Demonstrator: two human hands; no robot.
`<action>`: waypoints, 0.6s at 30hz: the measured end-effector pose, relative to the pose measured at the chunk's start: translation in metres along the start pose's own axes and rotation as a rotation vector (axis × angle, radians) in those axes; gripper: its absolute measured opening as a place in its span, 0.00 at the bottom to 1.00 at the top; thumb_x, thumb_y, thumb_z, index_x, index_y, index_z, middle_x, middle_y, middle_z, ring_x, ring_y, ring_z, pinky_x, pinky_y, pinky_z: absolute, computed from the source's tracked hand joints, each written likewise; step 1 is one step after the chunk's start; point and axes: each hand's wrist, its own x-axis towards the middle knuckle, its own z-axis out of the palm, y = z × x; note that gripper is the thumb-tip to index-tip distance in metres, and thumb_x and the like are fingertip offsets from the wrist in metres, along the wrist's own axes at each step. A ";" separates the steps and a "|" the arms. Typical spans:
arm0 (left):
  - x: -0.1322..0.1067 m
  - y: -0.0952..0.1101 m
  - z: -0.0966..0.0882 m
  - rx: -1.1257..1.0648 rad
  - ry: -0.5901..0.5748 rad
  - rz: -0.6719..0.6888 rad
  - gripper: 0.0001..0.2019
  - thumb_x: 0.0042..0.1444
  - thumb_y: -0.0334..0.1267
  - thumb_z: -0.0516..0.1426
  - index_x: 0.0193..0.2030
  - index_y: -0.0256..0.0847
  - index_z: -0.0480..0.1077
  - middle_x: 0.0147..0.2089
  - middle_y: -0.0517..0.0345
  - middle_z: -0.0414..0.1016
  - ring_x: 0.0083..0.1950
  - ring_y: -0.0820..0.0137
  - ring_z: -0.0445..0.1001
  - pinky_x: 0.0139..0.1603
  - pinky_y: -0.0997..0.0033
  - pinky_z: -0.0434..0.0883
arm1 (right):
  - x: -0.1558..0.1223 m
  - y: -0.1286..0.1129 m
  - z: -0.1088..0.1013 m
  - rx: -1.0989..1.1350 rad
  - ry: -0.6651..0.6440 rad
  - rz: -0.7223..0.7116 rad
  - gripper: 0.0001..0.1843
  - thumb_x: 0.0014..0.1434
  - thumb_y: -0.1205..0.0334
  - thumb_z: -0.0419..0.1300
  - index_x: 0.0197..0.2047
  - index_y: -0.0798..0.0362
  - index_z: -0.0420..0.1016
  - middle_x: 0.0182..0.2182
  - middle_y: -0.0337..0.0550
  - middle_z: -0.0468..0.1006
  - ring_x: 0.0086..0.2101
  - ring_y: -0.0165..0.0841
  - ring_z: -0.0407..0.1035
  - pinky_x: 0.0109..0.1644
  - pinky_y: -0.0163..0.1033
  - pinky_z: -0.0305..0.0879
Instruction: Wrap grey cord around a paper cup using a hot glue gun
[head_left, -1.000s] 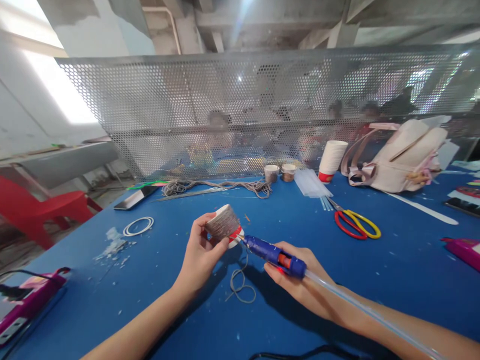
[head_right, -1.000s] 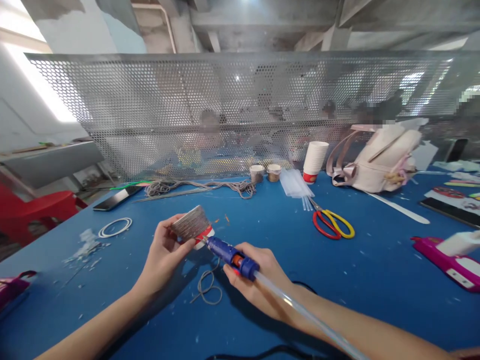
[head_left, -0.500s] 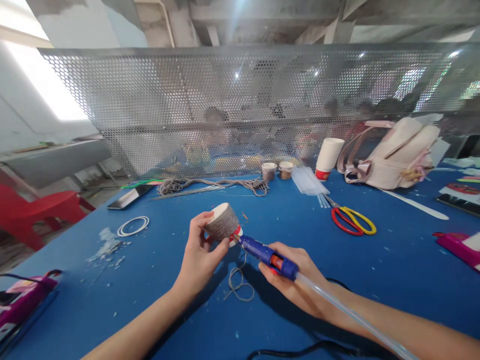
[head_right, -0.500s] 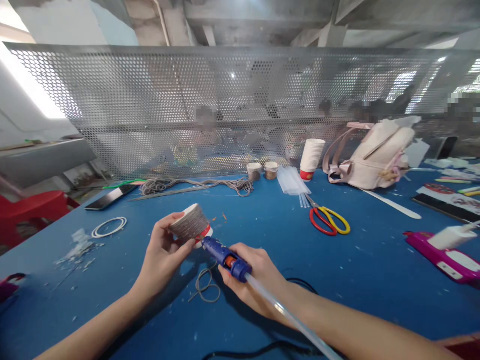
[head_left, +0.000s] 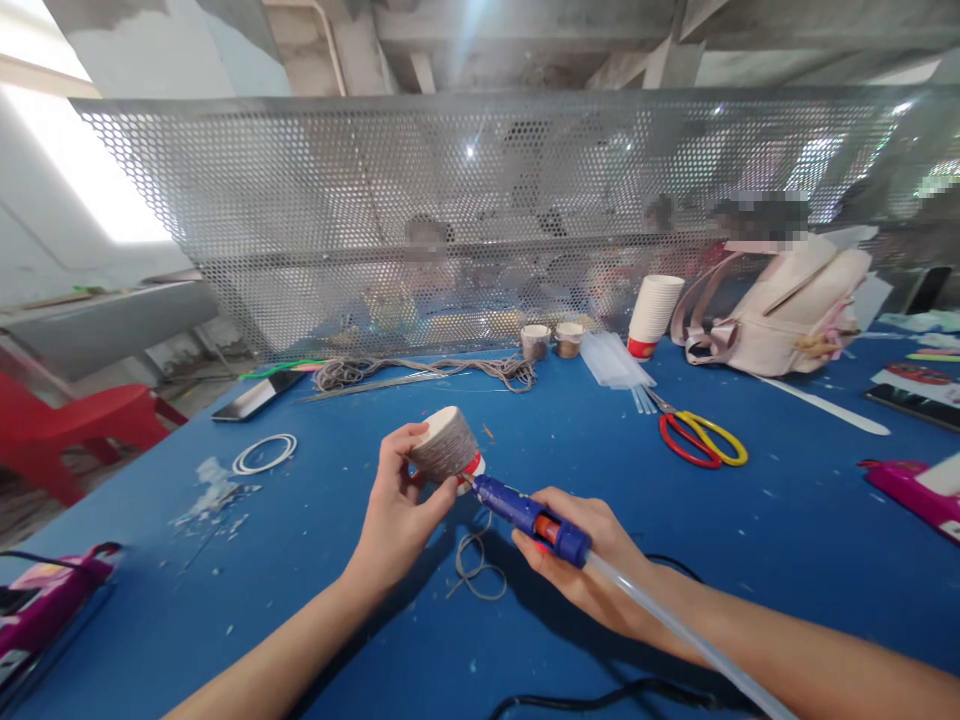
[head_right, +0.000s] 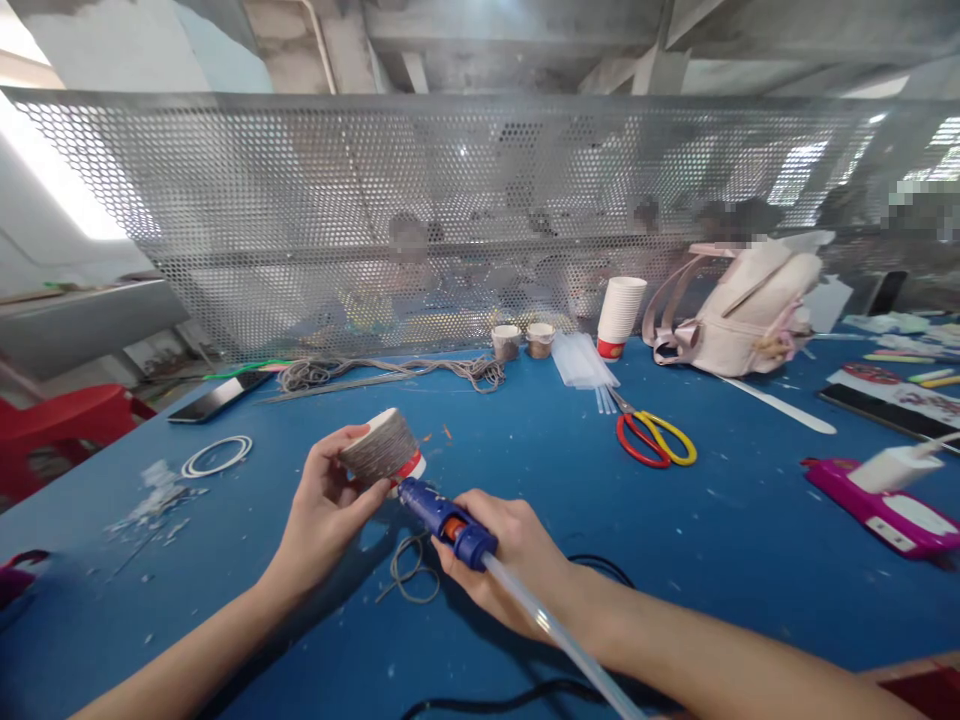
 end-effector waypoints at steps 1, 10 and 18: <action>0.000 0.000 0.000 -0.005 0.000 0.000 0.19 0.40 0.34 0.66 0.40 0.44 0.65 0.53 0.56 0.62 0.50 0.67 0.69 0.50 0.67 0.71 | 0.000 0.001 0.000 -0.006 0.011 0.015 0.05 0.58 0.59 0.56 0.33 0.52 0.67 0.22 0.37 0.72 0.20 0.26 0.61 0.27 0.31 0.59; 0.004 -0.005 -0.007 -0.033 -0.042 0.001 0.19 0.41 0.34 0.66 0.41 0.44 0.66 0.54 0.54 0.65 0.54 0.64 0.68 0.51 0.66 0.71 | 0.001 -0.004 -0.004 0.033 0.028 0.096 0.07 0.57 0.59 0.57 0.30 0.52 0.66 0.20 0.33 0.66 0.20 0.25 0.54 0.26 0.31 0.56; 0.009 -0.010 -0.010 -0.081 -0.060 -0.025 0.22 0.39 0.34 0.67 0.42 0.44 0.67 0.53 0.54 0.68 0.51 0.65 0.70 0.52 0.66 0.71 | 0.003 -0.009 -0.008 0.079 0.041 0.211 0.10 0.56 0.57 0.56 0.26 0.52 0.64 0.18 0.32 0.62 0.20 0.25 0.51 0.25 0.30 0.54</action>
